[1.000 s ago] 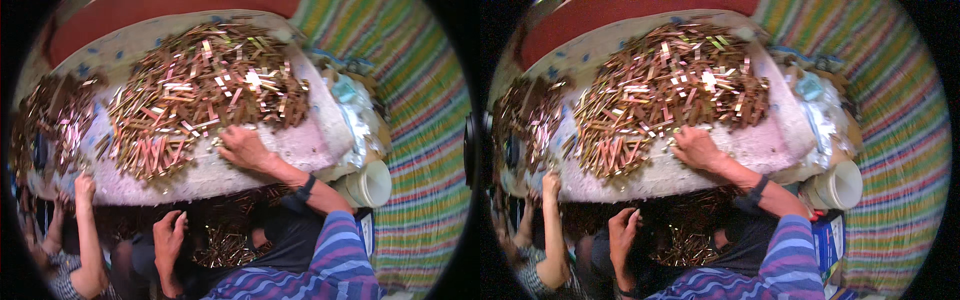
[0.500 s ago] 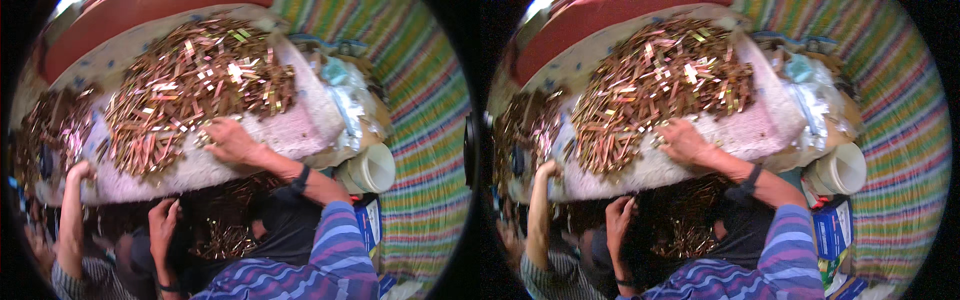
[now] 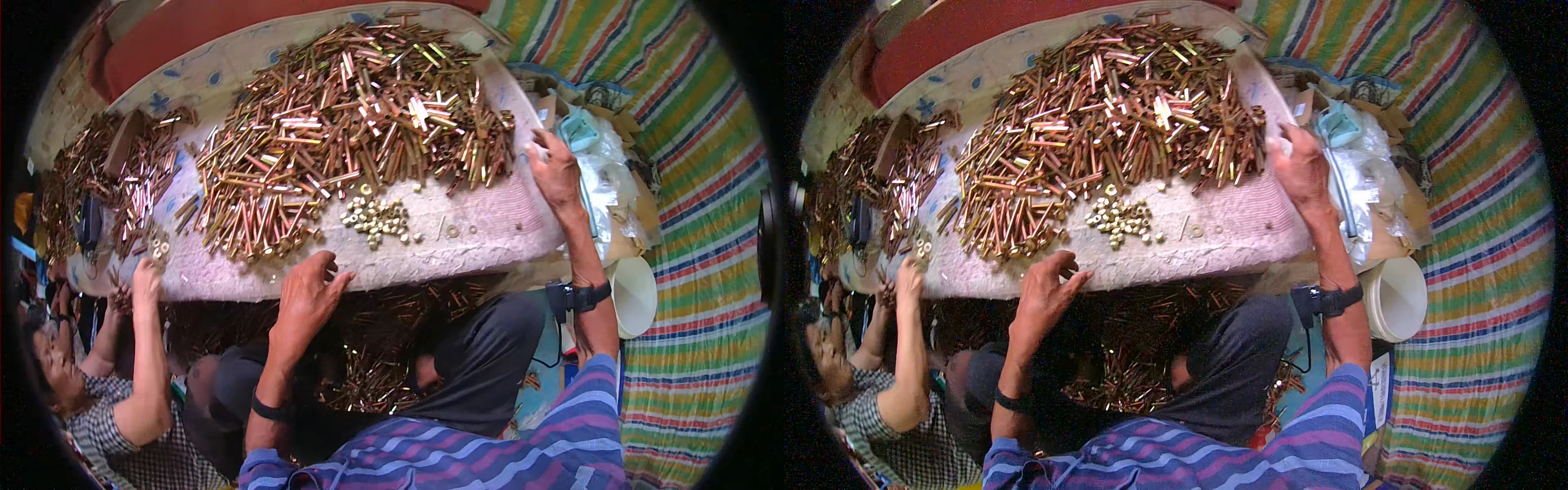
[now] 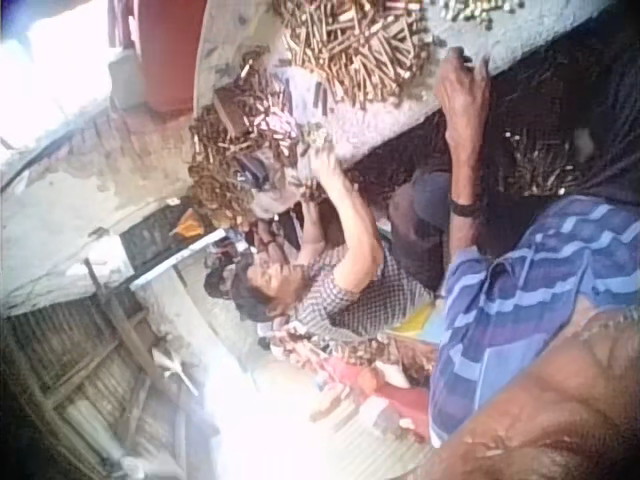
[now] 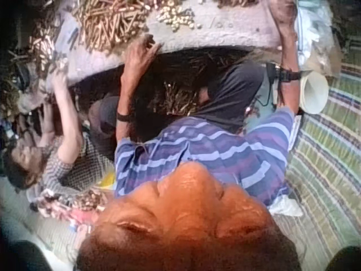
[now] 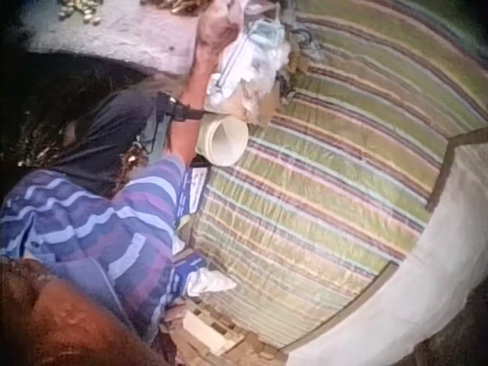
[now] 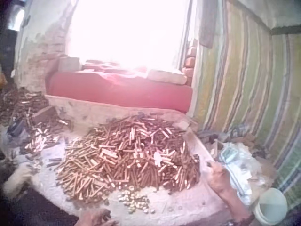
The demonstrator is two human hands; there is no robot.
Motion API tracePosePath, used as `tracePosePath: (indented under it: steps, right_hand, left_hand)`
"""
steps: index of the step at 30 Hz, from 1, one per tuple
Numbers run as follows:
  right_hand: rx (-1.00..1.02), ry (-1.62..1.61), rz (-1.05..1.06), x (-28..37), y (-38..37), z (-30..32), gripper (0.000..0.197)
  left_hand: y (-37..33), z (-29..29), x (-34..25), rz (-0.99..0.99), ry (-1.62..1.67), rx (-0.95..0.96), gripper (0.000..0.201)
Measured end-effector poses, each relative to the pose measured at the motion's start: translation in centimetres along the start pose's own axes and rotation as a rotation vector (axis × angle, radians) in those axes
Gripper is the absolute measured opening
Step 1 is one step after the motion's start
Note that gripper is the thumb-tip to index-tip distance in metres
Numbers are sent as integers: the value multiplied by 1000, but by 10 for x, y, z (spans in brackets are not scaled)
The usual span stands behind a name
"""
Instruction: Sorting metal bolts and assembling washers onto them at a workstation.
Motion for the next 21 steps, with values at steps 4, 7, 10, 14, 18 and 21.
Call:
tracePosePath:
  steps: [4, 7, 10, 14, 18, 21]
  right_hand:
    - [42, 193, -306, -95, 12, 25, 45]
    - [15, 207, -405, -160, 32, 32, 50]
    - [60, 193, -440, -192, 47, 23, 55]
    - [195, 252, -515, -204, 52, 6, 53]
    - [240, 466, -462, -205, 49, -2, 39]
    - [222, 494, -476, -209, 49, 3, 36]
  left_hand:
    - [-18, -14, 12, -7, 10, -85, 34]
    - [-26, -19, 15, -1, -26, -114, 33]
    - [-29, -20, 18, 28, -48, -148, 33]
    - [-33, -25, 26, 44, -12, -188, 30]
    - [-41, -27, 27, 37, -51, -218, 31]
    - [-45, -28, 26, 33, -41, -278, 30]
Point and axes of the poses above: each hand's wrist, its own y-axis away from the middle knuckle, its own z-axis out of the back of the hand, x = y × z, the point moved 5 cm from there along -y, towards the middle knuckle, and after that the axes turned 15 degrees about x, right-handed, at the moved point
